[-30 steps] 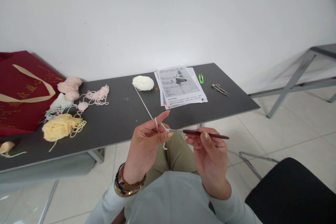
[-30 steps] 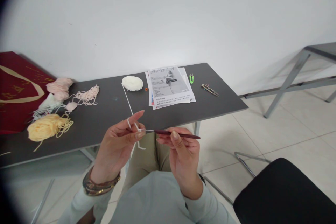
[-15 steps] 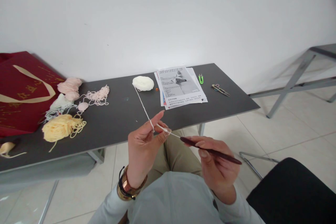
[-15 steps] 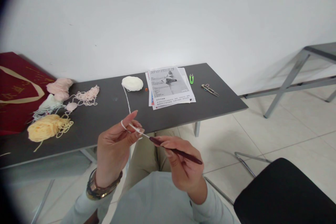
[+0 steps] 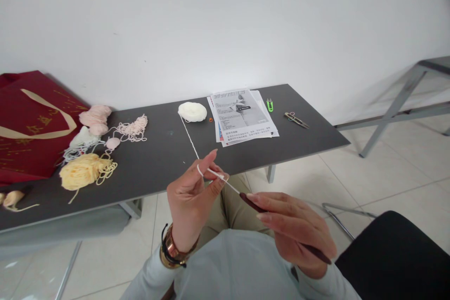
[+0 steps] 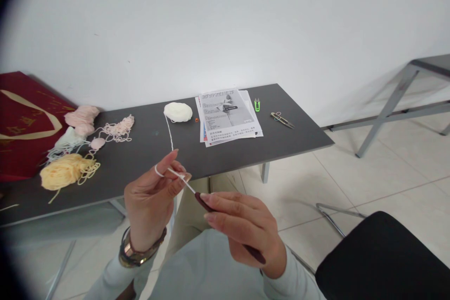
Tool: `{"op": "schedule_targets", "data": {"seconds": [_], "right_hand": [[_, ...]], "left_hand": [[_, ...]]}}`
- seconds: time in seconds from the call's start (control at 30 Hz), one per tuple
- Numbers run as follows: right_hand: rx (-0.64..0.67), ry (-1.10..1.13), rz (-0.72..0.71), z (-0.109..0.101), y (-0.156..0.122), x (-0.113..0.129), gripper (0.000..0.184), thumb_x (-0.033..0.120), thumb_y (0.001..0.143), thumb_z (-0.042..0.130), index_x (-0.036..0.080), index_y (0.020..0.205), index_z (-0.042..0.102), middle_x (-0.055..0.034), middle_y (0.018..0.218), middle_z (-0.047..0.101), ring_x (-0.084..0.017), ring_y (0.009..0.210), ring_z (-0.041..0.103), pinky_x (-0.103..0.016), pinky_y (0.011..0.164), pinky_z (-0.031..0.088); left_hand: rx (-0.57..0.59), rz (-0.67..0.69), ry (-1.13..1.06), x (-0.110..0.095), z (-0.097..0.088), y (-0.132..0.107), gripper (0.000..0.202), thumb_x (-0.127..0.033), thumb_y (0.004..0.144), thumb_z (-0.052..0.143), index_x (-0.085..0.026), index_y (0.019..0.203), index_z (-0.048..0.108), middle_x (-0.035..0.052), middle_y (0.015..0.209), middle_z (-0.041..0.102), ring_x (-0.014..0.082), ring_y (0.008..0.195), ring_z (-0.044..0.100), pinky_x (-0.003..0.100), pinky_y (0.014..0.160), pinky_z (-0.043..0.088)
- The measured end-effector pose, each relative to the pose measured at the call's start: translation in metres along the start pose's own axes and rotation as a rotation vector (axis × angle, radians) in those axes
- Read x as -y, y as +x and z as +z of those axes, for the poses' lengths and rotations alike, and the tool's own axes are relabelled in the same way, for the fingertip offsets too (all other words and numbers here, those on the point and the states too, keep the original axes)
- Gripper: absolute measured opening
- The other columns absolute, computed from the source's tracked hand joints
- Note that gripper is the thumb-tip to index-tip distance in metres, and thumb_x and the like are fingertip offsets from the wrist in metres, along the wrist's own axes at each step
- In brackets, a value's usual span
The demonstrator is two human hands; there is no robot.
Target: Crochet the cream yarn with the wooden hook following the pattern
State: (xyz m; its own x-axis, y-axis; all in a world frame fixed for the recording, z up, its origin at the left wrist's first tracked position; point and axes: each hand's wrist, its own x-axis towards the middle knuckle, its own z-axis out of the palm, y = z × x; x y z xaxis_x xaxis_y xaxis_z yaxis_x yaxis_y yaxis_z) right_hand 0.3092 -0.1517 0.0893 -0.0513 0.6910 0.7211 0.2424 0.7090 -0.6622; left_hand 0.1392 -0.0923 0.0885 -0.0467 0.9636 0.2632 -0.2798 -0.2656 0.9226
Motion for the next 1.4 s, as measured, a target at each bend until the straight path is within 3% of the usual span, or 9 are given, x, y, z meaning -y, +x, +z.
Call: {"op": "schedule_targets", "data": {"seconds": [0.2, 0.33, 0.6, 0.87, 1.1, 1.3, 1.4], "right_hand": [[-0.374, 0.133, 0.235, 0.015, -0.01, -0.004, 0.03, 0.005, 0.077, 0.063, 0.026, 0.096, 0.072, -0.0039, 0.087, 0.076, -0.024, 0.076, 0.073, -0.037, 0.061, 0.063], [-0.481, 0.215, 0.301, 0.019, -0.009, -0.003, 0.02, 0.012, 0.078, 0.067, 0.024, 0.093, 0.072, -0.0039, 0.081, 0.074, -0.022, 0.067, 0.072, -0.036, 0.058, 0.063], [-0.52, 0.226, 0.376, 0.016, 0.001, -0.003, 0.011, 0.015, 0.08, 0.066, 0.022, 0.087, 0.071, -0.0037, 0.08, 0.071, -0.021, 0.067, 0.072, -0.031, 0.055, 0.061], [-0.489, 0.288, 0.394, 0.012, 0.005, -0.011, 0.01, 0.017, 0.08, 0.067, 0.022, 0.087, 0.07, -0.0017, 0.079, 0.07, -0.017, 0.058, 0.07, -0.03, 0.054, 0.06], [-0.521, 0.463, 0.521, 0.014, 0.009, -0.022, 0.006, 0.021, 0.08, 0.068, 0.021, 0.085, 0.07, -0.0001, 0.071, 0.072, -0.016, 0.055, 0.07, -0.027, 0.049, 0.06], [-0.544, 0.543, 0.615, 0.016, 0.013, -0.026, 0.008, 0.025, 0.077, 0.072, 0.019, 0.081, 0.069, 0.0, 0.068, 0.072, -0.016, 0.053, 0.07, -0.026, 0.05, 0.062], [-0.534, 0.558, 0.634, 0.015, 0.013, -0.028, 0.007, 0.025, 0.078, 0.071, 0.018, 0.08, 0.069, 0.0001, 0.066, 0.072, -0.015, 0.056, 0.071, -0.024, 0.051, 0.062]], "left_hand": [[0.002, 0.021, 0.041, 0.0, 0.0, -0.001, 0.05, -0.005, 0.068, 0.072, -0.029, 0.111, 0.069, -0.0006, 0.067, 0.062, 0.0154, 0.076, 0.057, 0.03, 0.072, 0.05], [0.017, 0.065, 0.089, 0.0, -0.001, -0.002, 0.051, -0.004, 0.068, 0.072, -0.029, 0.112, 0.069, -0.0003, 0.066, 0.061, 0.0155, 0.074, 0.058, 0.03, 0.068, 0.05], [0.098, 0.071, 0.165, -0.008, -0.001, 0.003, 0.048, -0.004, 0.067, 0.072, -0.028, 0.109, 0.071, 0.0014, 0.069, 0.065, 0.0155, 0.069, 0.058, 0.03, 0.067, 0.05], [0.213, -0.241, 0.072, -0.003, -0.013, 0.012, 0.043, -0.011, 0.065, 0.077, -0.026, 0.106, 0.072, -0.0003, 0.066, 0.063, 0.0135, 0.069, 0.057, 0.028, 0.071, 0.049], [0.234, -0.381, -0.019, 0.001, -0.012, 0.011, 0.038, -0.014, 0.069, 0.075, -0.024, 0.105, 0.073, -0.0001, 0.072, 0.062, 0.0101, 0.071, 0.054, 0.021, 0.067, 0.046], [0.377, -0.353, 0.162, -0.012, -0.013, 0.016, 0.043, -0.02, 0.073, 0.072, -0.022, 0.116, 0.067, 0.006, 0.088, 0.067, 0.0154, 0.08, 0.057, 0.027, 0.074, 0.047], [0.436, -0.31, 0.268, -0.019, -0.013, 0.024, 0.038, -0.022, 0.074, 0.071, -0.022, 0.112, 0.069, 0.0047, 0.086, 0.066, 0.0149, 0.078, 0.056, 0.027, 0.074, 0.046]]}}
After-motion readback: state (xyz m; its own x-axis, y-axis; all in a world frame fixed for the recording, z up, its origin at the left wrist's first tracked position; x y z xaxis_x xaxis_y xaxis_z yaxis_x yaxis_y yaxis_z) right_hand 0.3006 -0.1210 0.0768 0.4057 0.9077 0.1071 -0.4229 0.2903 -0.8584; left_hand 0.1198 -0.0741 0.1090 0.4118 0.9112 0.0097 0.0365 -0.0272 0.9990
